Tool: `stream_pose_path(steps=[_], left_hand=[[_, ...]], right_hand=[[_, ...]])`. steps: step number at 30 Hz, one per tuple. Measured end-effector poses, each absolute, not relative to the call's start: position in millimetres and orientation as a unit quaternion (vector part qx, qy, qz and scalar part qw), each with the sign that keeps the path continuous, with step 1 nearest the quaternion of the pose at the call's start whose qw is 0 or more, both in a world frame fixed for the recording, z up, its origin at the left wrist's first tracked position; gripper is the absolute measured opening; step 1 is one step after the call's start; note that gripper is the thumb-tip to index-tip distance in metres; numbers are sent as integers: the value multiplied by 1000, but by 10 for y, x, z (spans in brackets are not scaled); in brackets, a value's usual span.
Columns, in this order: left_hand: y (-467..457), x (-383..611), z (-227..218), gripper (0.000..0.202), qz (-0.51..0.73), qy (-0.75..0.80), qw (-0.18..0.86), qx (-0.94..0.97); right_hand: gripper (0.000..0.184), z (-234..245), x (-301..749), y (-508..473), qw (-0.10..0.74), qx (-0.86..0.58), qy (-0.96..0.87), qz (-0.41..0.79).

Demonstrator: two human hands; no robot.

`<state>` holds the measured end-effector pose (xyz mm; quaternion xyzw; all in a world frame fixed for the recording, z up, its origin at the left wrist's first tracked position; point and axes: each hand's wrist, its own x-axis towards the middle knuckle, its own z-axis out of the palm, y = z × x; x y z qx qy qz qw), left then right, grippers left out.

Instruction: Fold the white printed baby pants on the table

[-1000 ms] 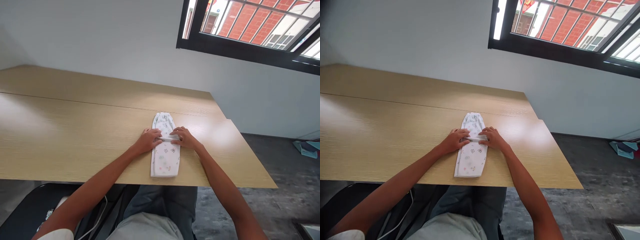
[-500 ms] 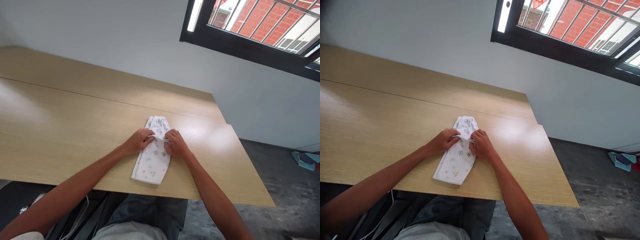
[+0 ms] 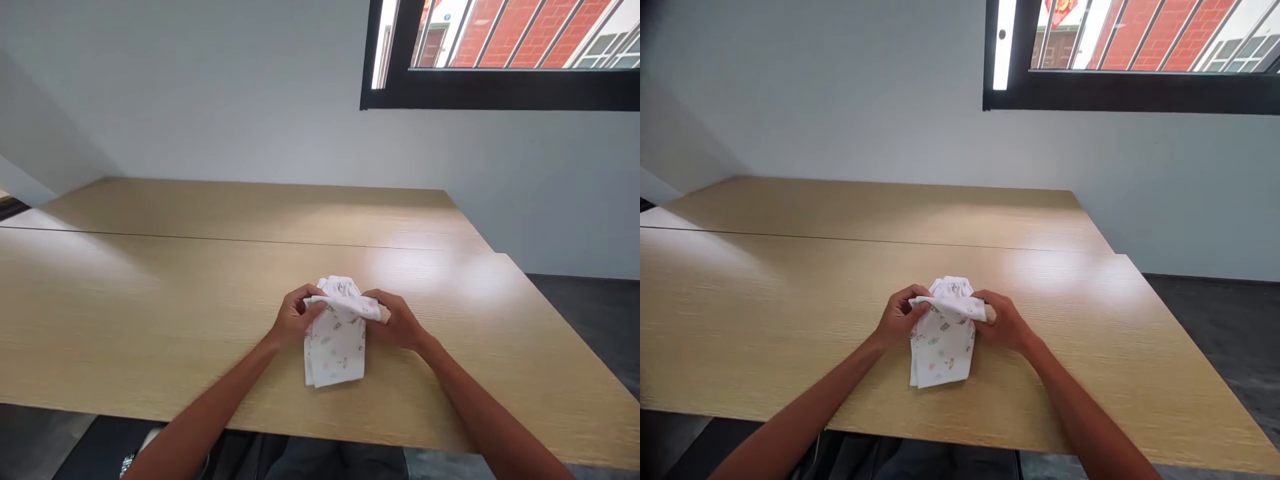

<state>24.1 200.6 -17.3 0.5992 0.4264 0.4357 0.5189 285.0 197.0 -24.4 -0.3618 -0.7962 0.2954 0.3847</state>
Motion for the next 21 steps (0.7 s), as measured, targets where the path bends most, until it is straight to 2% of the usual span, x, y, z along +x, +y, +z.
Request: stream_pose_path(steps=[4, 6, 8, 9, 11, 12, 13, 17, 19, 21], left_hand=[[1919, 246, -90, 36, 491, 379, 501, 604], [1864, 254, -76, 28, 532, 335, 487, 606], [1799, 270, -81, 28, 568, 252, 482, 618], [1765, 283, -89, 37, 568, 211, 490, 626], [1703, 323, -114, 70, 528, 181, 522, 645], [1679, 349, -130, 82, 489, 196, 551, 647], [1664, 378, -147, 84, 445, 220, 588, 638], [1710, 467, -220, 54, 328, 315, 719, 526], [1786, 454, -255, 53, 332, 395, 682, 519], [1865, 400, -282, 56, 367, 490, 543, 575]], right_hand=[[31, -131, 2815, 1882, 419, -354, -770, 326], [21, -55, 2762, 1796, 448, -333, -762, 328], [8, 13, 2705, 1696, 495, -297, -727, 372], [10, 45, 2682, 1647, 520, -287, -693, 409], [18, 108, 2650, 1564, 560, -306, -594, 490], [21, 137, 2642, 1537, 572, -331, -537, 524], [25, 159, 2636, 1523, 576, -364, -484, 550], [38, 121, 2637, 1617, 507, -497, -372, 598], [42, 26, 2656, 1718, 478, -548, -380, 571], [48, -63, 2694, 1807, 501, -590, -434, 462]])
